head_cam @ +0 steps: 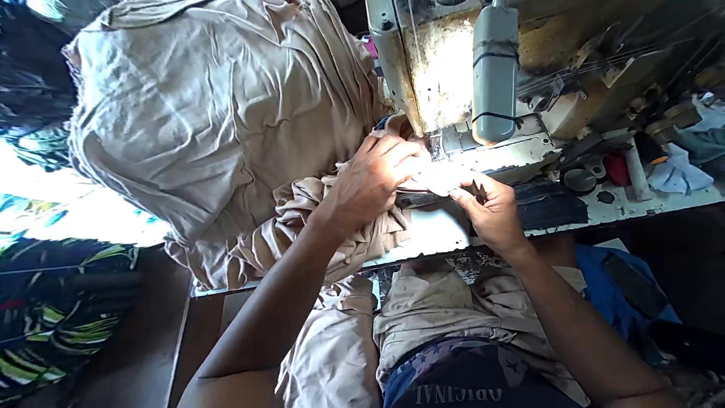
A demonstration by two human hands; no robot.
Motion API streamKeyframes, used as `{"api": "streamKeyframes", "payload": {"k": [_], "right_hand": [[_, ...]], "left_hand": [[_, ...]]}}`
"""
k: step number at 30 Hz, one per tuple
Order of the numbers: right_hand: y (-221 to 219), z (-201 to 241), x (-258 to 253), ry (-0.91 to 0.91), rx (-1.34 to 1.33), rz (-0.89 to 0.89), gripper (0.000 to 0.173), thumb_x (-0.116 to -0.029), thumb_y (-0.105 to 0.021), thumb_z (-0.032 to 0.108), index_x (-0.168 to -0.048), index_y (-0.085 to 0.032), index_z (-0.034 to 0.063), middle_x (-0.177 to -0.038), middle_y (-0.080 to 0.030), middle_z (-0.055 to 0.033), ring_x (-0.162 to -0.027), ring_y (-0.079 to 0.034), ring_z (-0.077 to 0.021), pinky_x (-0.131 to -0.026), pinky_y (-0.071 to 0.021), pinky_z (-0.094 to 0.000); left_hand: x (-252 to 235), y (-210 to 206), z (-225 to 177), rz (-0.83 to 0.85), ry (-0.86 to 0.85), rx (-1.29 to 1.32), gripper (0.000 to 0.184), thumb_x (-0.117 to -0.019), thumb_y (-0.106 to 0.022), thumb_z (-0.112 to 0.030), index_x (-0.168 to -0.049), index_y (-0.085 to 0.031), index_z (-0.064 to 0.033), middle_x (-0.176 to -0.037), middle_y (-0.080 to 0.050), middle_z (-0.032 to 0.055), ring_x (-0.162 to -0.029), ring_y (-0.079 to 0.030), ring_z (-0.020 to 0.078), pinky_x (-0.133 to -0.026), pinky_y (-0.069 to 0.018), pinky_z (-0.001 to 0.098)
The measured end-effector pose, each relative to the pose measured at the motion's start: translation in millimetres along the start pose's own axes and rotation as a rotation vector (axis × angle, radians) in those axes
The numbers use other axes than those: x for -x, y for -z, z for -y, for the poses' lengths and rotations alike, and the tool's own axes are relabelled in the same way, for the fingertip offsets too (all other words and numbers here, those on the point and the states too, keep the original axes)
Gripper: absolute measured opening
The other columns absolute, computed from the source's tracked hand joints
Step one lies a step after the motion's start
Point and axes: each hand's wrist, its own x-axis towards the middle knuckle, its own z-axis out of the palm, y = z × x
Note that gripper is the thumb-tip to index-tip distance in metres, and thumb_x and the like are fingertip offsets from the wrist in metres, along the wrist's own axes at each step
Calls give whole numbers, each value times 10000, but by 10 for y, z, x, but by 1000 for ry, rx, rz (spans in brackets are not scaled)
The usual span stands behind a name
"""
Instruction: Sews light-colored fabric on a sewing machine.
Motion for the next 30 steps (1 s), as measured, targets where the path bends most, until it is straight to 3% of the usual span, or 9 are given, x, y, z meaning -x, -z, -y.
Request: {"api": "streamKeyframes", "payload": {"k": [3,5,8,12,17,20,24,28,30], "right_hand": [[18,-38,-17,9,8,20,93,-968,-676,48,-1055,-706,37,-874,-691,-29,-651,-595,-63,-582,-527,-215],[41,-58,-26,26,18,42,90,-973,-670,46,-1056,-704,37,-871,-691,-30,-649,-593,-65,-577,-524,-217],[76,-53,-69,40,68,85,85,-983,-668,70,-1056,-703,43,-875,-687,-28,-684,-609,-63,-619,-537,-219],[230,75,-119,133,151,325,125,-990,-641,76,-1068,-735,46,-976,-713,-34,-833,-665,-71,-766,-585,-252],[358,290,160,314,29,557,153,-1003,-628,50,-1104,-743,40,-1118,-718,-50,-1031,-688,-128,-900,-610,-312],[385,193,397,268,12,432,164,-991,-648,35,-1121,-747,32,-1168,-723,-69,-1077,-700,-157,-937,-615,-326],[352,32,598,206,-19,224,117,-950,-704,20,-1051,-763,11,-1107,-751,-94,-1017,-730,-168,-882,-637,-317],[343,13,653,189,-38,161,101,-925,-726,7,-1013,-775,11,-1093,-760,-109,-999,-739,-186,-862,-643,-325],[338,20,664,176,-36,168,96,-930,-726,18,-1014,-772,11,-1090,-758,-105,-988,-738,-177,-853,-642,-319]], "left_hand": [[56,300,29,147,78,20,514,-901,-629,-591,-1130,-714,-139,-1375,-584,108,-1303,-518,348,-1003,-423,609],[141,546,84,219,171,-28,609,-851,-604,-744,-1005,-700,-163,-1368,-580,98,-1311,-502,364,-1035,-379,647],[240,822,74,220,130,-11,296,-892,-643,-448,-839,-705,-163,-1300,-627,80,-1277,-524,354,-1028,-364,632],[274,936,-439,83,-25,298,163,-888,-671,-294,-895,-741,-147,-1207,-688,37,-1197,-620,227,-1028,-508,474],[361,462,-907,48,-63,621,76,-969,-643,-175,-959,-684,-111,-969,-707,-9,-845,-665,62,-703,-561,245],[383,159,-1039,-12,61,696,193,-975,-684,-282,-1065,-675,-111,-877,-674,-34,-757,-617,20,-657,-532,207],[395,-219,-1110,-134,113,275,567,-929,-680,-572,-1291,-668,-136,-834,-644,17,-710,-616,151,-629,-517,334],[426,-481,-977,-266,152,-65,406,-1004,-638,-250,-1408,-622,-218,-1351,-601,134,-1220,-568,298,-1005,-454,462],[408,-515,-833,-289,164,-152,373,-979,-619,-136,-1337,-681,-222,-1428,-570,135,-1325,-503,341,-1119,-353,536]]}}
